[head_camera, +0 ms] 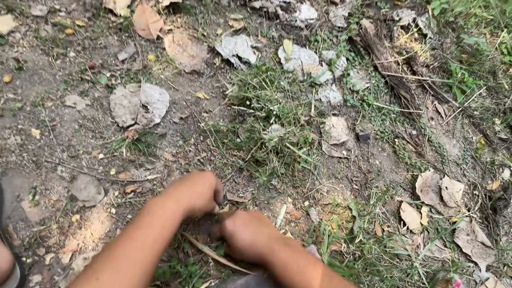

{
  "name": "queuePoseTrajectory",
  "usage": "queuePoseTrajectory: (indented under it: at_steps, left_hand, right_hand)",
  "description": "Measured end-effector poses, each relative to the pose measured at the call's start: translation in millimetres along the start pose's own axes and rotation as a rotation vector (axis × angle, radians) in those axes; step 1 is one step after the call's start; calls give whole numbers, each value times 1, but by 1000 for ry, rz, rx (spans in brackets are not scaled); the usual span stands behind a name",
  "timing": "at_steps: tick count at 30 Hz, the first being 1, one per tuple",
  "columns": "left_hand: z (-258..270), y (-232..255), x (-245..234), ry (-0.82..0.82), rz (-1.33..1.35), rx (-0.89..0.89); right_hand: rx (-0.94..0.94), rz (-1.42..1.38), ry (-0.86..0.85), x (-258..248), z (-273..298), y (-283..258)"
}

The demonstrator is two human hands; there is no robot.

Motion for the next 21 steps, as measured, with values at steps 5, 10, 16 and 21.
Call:
queuePoseTrajectory:
  at_steps: [5, 10, 16, 21]
  left_hand:
    - [-11, -6, 40, -90, 12, 52]
    - [-10, -15, 63, -307, 71, 19]
    - [14, 0, 56, -191, 50, 4]
    - [18, 11, 47, 256, 126, 57]
  right_hand:
    - [79, -116, 225, 12, -6, 25]
    - [81, -323, 452, 14, -9, 40]
    - [254, -429, 483, 5, -5, 40]
    - [329, -486, 627, -10, 1, 51]
Point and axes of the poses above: each hand's wrist, its own z-axis away from the middle knuckle, its own x-axis out of the palm, y = z × x, the point moved 6 cm from there along -z, towards the middle knuckle, and after that the axes turned 10 degrees about -z, right-handed, at the moved point
